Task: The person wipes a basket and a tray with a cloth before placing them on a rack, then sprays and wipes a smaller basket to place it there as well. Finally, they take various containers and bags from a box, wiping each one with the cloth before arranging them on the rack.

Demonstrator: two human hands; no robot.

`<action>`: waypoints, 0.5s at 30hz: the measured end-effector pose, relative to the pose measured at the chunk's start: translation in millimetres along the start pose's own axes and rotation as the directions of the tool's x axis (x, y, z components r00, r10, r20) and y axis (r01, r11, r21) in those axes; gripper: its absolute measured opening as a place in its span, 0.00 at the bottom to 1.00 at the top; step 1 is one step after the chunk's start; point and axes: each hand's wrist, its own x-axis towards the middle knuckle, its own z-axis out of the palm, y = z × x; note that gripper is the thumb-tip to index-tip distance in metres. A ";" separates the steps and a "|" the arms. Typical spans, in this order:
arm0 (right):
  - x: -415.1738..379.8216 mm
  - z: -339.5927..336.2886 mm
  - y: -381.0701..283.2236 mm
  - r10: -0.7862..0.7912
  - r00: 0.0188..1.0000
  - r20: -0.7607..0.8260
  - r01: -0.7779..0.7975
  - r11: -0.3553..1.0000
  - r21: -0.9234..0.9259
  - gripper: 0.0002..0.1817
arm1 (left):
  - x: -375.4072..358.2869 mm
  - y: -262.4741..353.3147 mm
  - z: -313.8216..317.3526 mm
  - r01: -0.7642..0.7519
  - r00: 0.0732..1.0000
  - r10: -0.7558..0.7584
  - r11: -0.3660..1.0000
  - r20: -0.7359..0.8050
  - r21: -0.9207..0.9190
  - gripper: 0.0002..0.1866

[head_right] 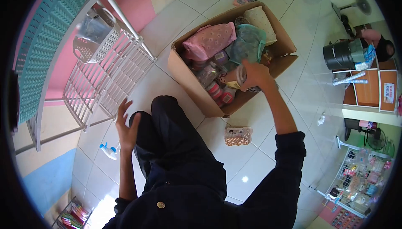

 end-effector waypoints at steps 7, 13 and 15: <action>-38.7 -97.0 -94.2 -0.682 0.673 0.284 0.621 0.731 0.283 0.43 | 4.2 40.2 45.7 0.122 0.859 0.209 0.803 0.467 -0.584 0.34; -22.5 -91.6 -146.9 -0.891 0.416 -0.184 0.595 0.114 0.796 0.29 | -32.2 55.1 21.0 0.379 0.838 0.191 0.471 0.511 -0.797 0.41; -30.9 -69.6 -182.6 -0.613 0.679 -0.403 0.461 -0.071 0.884 0.27 | -36.9 43.0 12.9 0.399 0.906 0.022 0.288 0.422 -0.871 0.36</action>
